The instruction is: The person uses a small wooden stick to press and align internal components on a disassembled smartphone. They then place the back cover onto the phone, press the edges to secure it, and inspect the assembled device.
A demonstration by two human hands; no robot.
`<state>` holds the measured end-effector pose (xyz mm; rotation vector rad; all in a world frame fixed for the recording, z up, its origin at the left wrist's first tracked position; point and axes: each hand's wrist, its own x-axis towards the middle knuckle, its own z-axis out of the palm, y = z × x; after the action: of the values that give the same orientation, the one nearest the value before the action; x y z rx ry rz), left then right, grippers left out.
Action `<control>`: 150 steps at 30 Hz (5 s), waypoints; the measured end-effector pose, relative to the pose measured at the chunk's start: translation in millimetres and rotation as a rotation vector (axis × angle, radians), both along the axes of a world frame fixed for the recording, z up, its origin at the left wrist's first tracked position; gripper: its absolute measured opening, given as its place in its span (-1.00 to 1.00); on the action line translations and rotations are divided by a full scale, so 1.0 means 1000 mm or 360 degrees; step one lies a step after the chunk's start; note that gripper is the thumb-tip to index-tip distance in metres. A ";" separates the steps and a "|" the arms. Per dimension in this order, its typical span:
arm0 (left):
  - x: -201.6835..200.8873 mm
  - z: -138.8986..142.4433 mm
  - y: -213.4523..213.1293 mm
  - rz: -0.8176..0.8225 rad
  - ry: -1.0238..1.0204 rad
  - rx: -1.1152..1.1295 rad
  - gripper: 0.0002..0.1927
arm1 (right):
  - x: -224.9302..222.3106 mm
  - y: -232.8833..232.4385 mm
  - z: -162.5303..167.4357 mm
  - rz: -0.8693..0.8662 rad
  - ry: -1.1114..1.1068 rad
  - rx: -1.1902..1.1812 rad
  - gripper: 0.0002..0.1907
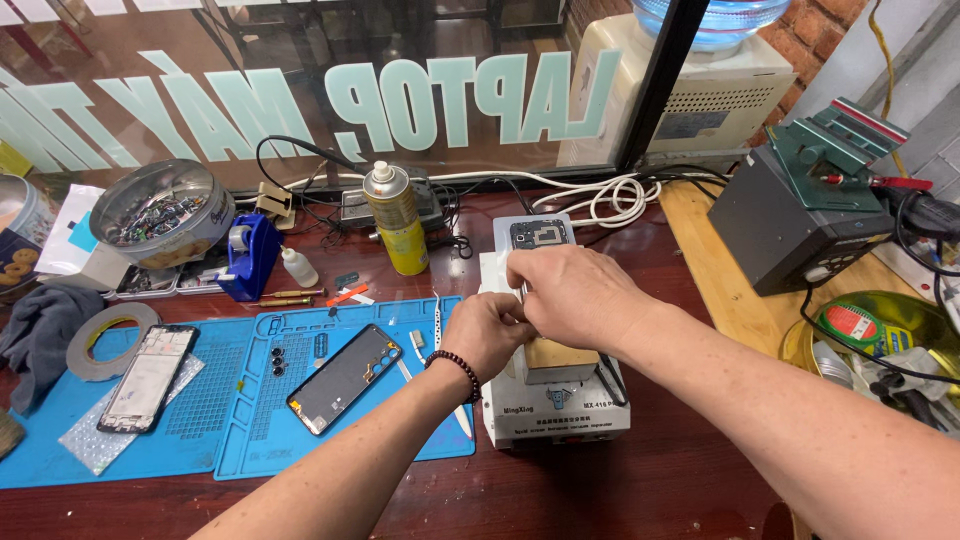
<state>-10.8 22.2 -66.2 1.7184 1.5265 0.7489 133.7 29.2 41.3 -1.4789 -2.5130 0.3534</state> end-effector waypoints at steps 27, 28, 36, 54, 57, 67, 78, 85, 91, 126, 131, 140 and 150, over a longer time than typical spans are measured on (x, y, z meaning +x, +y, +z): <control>0.000 -0.002 0.001 0.0041 -0.0034 -0.0063 -0.82 | 0.004 -0.005 -0.003 -0.0095 -0.0025 0.0010 -0.73; 0.001 -0.002 0.000 0.0040 -0.0048 -0.0064 -0.83 | 0.005 -0.005 -0.005 -0.0158 -0.0088 -0.0013 -0.77; 0.000 -0.001 0.000 0.0061 -0.0084 -0.0034 -0.83 | 0.006 -0.007 -0.004 -0.0134 -0.0127 -0.0040 -0.77; 0.001 -0.001 0.000 0.0053 0.0011 -0.0055 -0.86 | 0.008 -0.006 -0.011 0.0030 0.0315 0.0203 -0.66; 0.003 -0.004 0.000 0.0053 -0.0019 0.0077 -0.85 | 0.023 -0.009 -0.014 -0.0233 0.0455 -0.0103 -0.64; -0.005 0.017 -0.020 -0.0026 0.0075 0.0134 -0.65 | 0.108 0.006 -0.038 -0.1173 0.1904 -0.0698 -0.37; 0.006 0.040 -0.043 -0.0230 0.0752 -0.0048 -0.55 | 0.103 -0.010 -0.073 -0.1031 0.1534 -0.0918 -0.43; 0.009 0.037 -0.051 -0.0212 0.0786 -0.0151 -0.49 | 0.068 -0.006 -0.076 -0.0835 0.0846 -0.0627 -0.44; 0.013 0.031 -0.056 -0.0189 0.0759 -0.0140 -0.45 | 0.061 0.001 -0.082 -0.0927 0.0916 -0.0726 -0.35; -0.010 0.007 -0.022 -0.0218 -0.0378 -0.0366 -0.63 | 0.073 0.011 -0.069 -0.1142 0.0824 -0.1130 -0.39; -0.025 -0.007 0.004 -0.0011 -0.0552 -0.0518 -0.53 | 0.073 0.016 -0.047 -0.1282 0.0589 -0.1281 -0.46; -0.007 -0.006 0.052 0.0010 -0.0516 -0.0697 0.05 | 0.055 0.017 -0.048 -0.1599 0.0881 -0.1045 -0.58; -0.009 0.034 0.019 -0.0081 0.0368 -0.0027 0.02 | 0.072 0.053 -0.050 -0.1405 0.0975 -0.1121 -0.66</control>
<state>-20.0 41.6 -32.5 1.8761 1.6289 0.5241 205.6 82.0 -8.9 -2.0881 -1.1311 1.3253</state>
